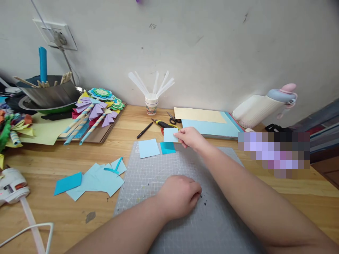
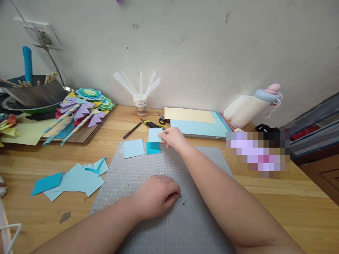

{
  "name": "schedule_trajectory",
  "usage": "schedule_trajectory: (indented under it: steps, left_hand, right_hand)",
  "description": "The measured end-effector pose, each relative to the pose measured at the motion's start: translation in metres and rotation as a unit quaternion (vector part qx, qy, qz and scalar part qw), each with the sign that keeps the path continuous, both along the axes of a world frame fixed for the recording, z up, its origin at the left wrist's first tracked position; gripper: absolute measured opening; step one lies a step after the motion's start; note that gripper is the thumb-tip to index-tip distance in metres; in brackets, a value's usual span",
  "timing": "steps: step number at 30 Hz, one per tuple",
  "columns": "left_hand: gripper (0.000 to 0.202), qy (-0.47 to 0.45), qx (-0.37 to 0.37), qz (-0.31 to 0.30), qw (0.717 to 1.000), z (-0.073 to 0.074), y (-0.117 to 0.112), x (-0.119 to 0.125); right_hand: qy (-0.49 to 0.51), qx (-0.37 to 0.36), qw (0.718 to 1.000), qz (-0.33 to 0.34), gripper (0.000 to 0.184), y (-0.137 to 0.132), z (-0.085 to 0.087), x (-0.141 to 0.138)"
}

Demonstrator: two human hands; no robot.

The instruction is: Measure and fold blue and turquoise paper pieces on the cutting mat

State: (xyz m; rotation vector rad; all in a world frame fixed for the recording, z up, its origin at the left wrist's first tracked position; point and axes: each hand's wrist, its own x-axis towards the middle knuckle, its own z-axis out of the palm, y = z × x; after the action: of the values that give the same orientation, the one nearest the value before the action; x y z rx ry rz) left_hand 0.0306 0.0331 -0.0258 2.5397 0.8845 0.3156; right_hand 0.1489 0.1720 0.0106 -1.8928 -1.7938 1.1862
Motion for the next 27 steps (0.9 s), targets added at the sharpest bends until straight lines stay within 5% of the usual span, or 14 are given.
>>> schedule_trajectory:
  steps: [8, 14, 19, 24, 27]
  left_hand:
    - [0.014, -0.011, -0.012, -0.003, 1.000, 0.001, 0.001, -0.003]
    - [0.015, -0.016, -0.020, -0.003, 1.000, 0.001, 0.000, -0.003]
    - [0.014, -0.016, -0.022, -0.004, 1.000, 0.002, 0.001, -0.003]
    - [0.013, -0.015, -0.025, -0.001, 1.000, 0.003, 0.002, -0.002]
    - [0.013, -0.015, -0.028, 0.000, 0.999, 0.004, 0.002, -0.002]
  right_hand:
    - [-0.030, -0.006, 1.000, 0.008, 0.033, 0.045, -0.009, -0.072]
    - [-0.111, 0.079, 0.991, 0.001, 0.031, 0.050, -0.005, -0.073]
    - [-0.141, 0.244, 0.959, -0.028, 0.052, 0.053, 0.016, -0.020]
    - [-0.160, 0.335, 0.927, -0.056, 0.031, 0.063, 0.014, 0.068]
    - [-0.148, 0.351, 0.925, 0.020, 0.021, 0.060, -0.001, 0.105]
